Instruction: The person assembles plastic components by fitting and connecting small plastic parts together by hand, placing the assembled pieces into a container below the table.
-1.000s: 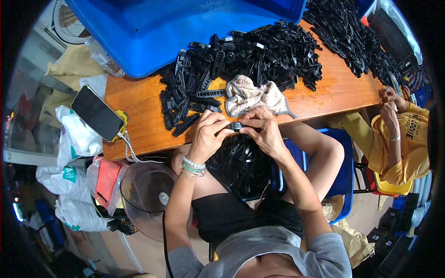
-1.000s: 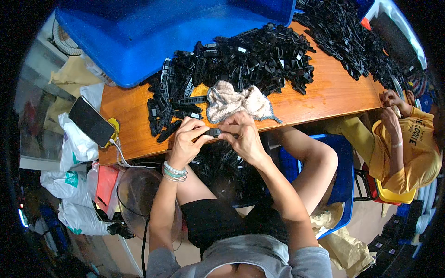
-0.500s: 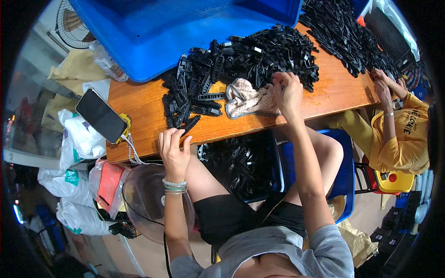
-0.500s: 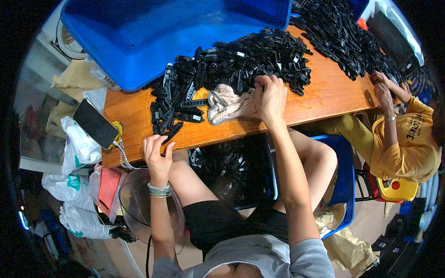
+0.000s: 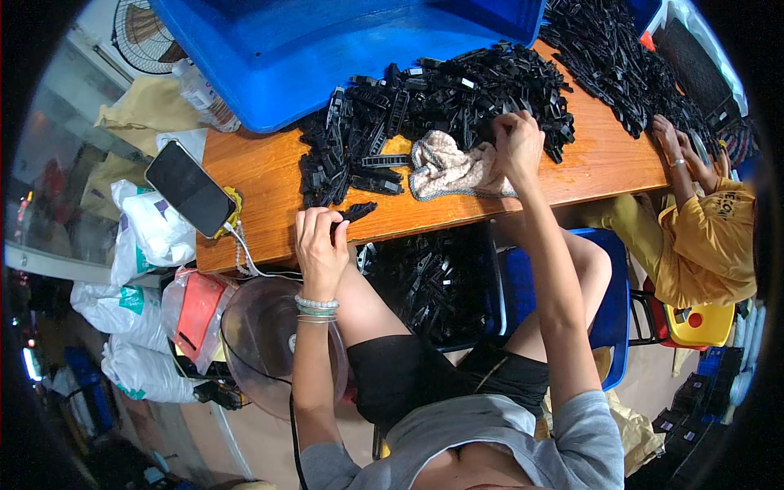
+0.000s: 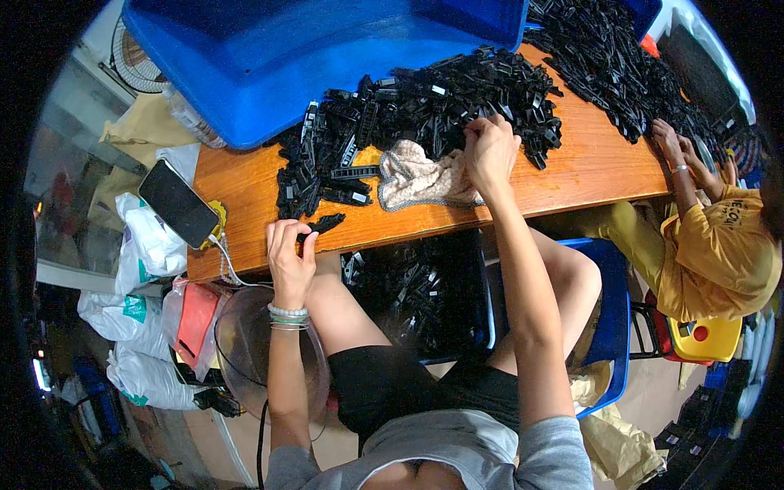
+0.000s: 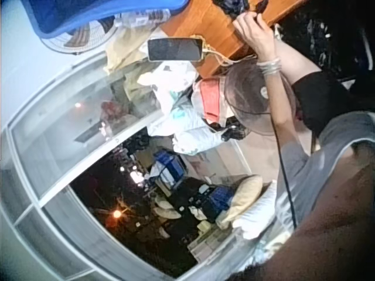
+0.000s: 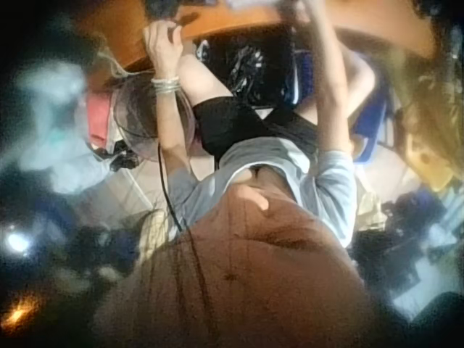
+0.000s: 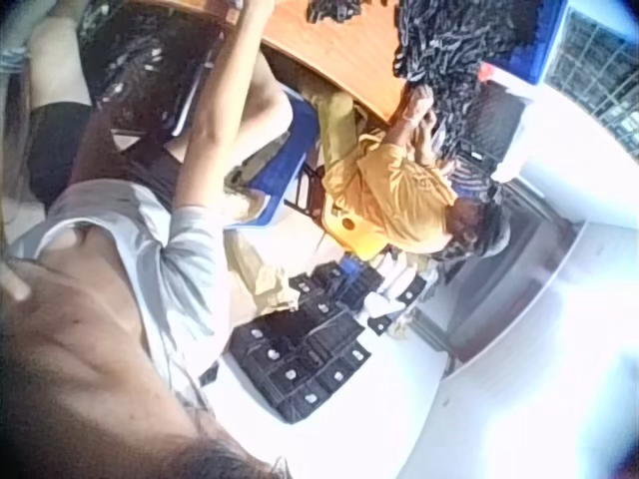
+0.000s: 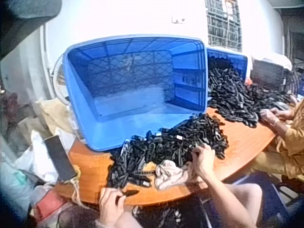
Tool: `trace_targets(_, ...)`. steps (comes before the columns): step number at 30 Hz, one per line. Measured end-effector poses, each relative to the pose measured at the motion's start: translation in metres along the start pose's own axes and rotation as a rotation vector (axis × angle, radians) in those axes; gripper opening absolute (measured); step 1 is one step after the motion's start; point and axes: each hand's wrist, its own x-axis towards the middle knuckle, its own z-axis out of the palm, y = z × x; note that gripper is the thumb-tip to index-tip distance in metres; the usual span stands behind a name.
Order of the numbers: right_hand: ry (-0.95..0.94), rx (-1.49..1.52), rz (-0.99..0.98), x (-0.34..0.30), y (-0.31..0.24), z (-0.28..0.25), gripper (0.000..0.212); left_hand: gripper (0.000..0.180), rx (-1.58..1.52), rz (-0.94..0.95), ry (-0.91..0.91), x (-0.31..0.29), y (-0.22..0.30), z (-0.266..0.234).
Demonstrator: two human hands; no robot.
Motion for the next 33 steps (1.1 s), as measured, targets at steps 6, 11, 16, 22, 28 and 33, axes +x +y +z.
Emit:
trace_targets(6, 0.103, 0.63, 0.062, -0.048, -0.022, -0.013, 0.017, 0.013, -0.186, -0.054, -0.006, -0.002, 0.001, 0.002)
trace_targets(11, -0.346, 1.18, 0.387, -0.094, -0.037, -0.029, 0.026, 0.013, -0.257, -0.175, -0.152, 0.001, 0.015, -0.001)
trace_targets(16, -0.434, 1.447, 0.532, -0.111, -0.039, -0.024, 0.029, 0.024, -0.049, 0.225, -0.18, 0.015, 0.019, 0.003)
trace_targets(22, -0.403, 0.745, 0.204, -0.117, -0.033, -0.035, 0.028, 0.021, -0.205, 0.302, -0.308, 0.03, 0.043, 0.031)
trace_targets(28, -0.289, 0.347, -0.059, -0.111, -0.028, -0.039, 0.028, 0.012, -0.385, 0.153, -0.315, 0.049, 0.04, 0.054)
trace_targets(33, -0.262, 0.342, -0.079, -0.112, -0.027, -0.038, 0.028, 0.015, -0.267, 0.172, -0.249, 0.055, 0.042, 0.051)
